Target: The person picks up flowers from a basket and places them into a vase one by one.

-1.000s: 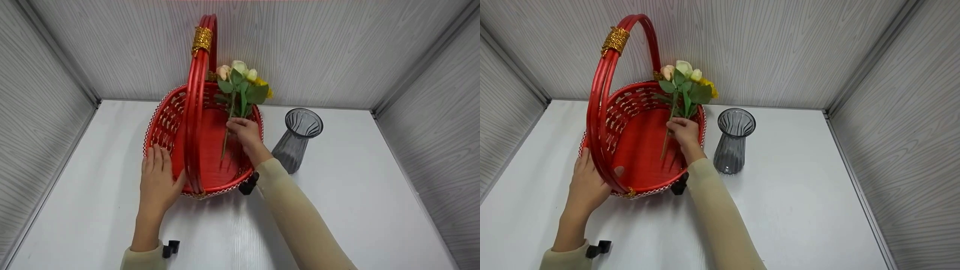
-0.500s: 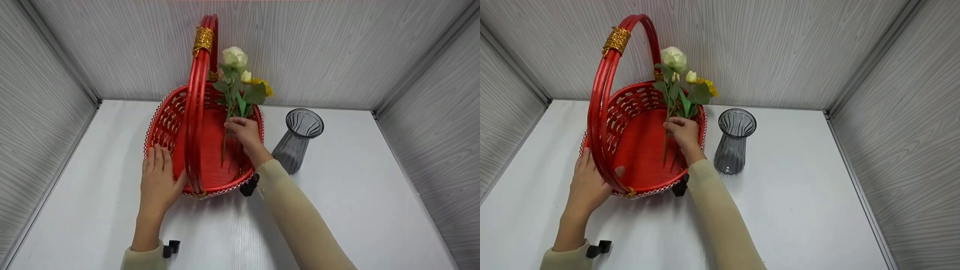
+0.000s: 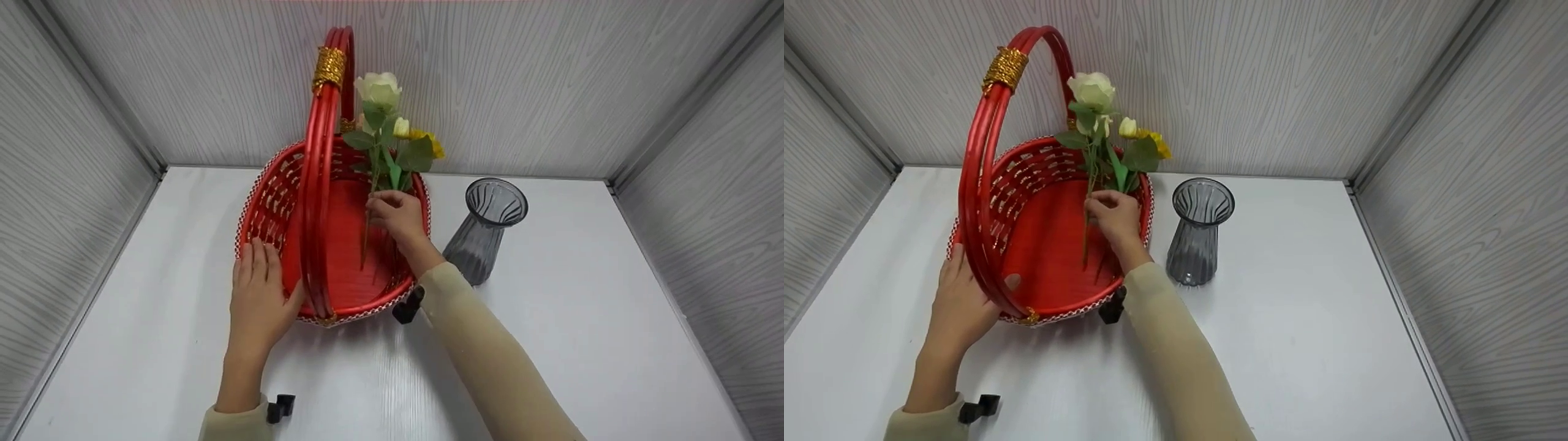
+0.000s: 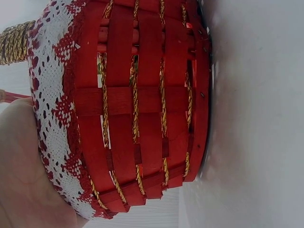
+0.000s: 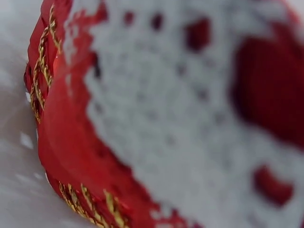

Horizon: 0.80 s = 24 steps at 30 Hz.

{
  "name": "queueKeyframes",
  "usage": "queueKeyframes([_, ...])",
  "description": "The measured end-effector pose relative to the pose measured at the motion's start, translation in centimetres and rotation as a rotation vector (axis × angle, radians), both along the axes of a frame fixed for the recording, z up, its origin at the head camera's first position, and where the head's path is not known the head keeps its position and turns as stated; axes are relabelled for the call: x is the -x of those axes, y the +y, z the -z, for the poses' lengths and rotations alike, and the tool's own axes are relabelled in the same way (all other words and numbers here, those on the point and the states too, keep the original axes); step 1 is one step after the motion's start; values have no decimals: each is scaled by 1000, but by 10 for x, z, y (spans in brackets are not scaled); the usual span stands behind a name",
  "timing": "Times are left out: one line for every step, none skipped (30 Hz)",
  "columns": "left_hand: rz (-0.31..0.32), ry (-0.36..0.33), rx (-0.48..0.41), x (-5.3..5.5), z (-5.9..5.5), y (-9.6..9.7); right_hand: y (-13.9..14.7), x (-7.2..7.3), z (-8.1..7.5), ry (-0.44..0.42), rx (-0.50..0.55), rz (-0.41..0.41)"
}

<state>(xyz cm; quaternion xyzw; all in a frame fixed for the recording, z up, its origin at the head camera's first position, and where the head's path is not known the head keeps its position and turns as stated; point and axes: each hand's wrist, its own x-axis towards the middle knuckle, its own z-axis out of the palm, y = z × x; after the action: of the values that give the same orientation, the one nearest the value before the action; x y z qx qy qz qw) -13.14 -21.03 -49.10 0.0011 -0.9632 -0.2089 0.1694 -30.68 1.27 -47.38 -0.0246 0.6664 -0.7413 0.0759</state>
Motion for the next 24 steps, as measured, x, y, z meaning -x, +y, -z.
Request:
queueKeyframes([1,-3,1,0,0,0,0,0,0,0,-2,0])
queueKeyframes([1,-5,0,1,0,0,0,0,1,0,-3,2])
queueKeyframes([3,-7,0,1,0,-1,0,0,1,-2,-2,2])
queueKeyframes([5,-7,0,1,0,-1,0,0,1,-7,0,6])
queueKeyframes([5,-9,1,1,0,-1,-1,0,1,-15,6,10])
queueKeyframes([5,-11,-1,1,1,-2,-1,-1,1,-24,13,15])
queueKeyframes([7,-13,-5,1,1,-2,-1,-1,1,-33,22,20])
queueKeyframes([8,-17,-7,1,1,-2,-2,-2,1,-44,33,23])
queueKeyframes([8,-22,-9,0,2,-3,-2,-2,0,-56,41,24])
queueKeyframes([4,-26,-10,-1,3,-3,-3,-3,0,-67,47,23])
queueKeyframes([-1,-29,-10,-1,3,-4,-4,-3,-1,-75,54,19])
queueKeyframes([-5,-29,-14,-1,3,-4,-4,-3,-2,-82,60,14])
queueKeyframes([-6,-31,-16,-2,3,-3,-4,-3,-3,-88,66,11])
queueKeyframes([-4,-32,-18,-1,3,-2,-3,-3,-4,-92,75,12])
queueKeyframes([-2,-31,-19,0,3,-2,-2,-3,-5,-93,85,14])
queueKeyframes([1,-29,-20,1,3,-1,-1,-3,-6,-91,96,17])
queueKeyframes([6,-26,-21,3,2,0,0,-3,-7,-89,113,21])
queueKeyframes([11,-23,-19,4,2,1,1,-4,-9,-88,128,25])
queueKeyframes([17,-22,-17,5,2,2,3,-5,-10,-88,140,30])
queueKeyframes([21,-19,-15,6,2,4,4,-6,-11,-86,152,35])
queueKeyframes([26,-16,-12,6,2,5,6,-8,-12,-84,159,40])
queueKeyframes([28,-17,-11,7,3,5,7,-10,-13,-84,164,44])
queueKeyframes([30,-20,-10,7,3,6,9,-12,-14,-85,169,48])
queueKeyframes([33,-24,-9,7,4,7,10,-14,-16,-85,165,52])
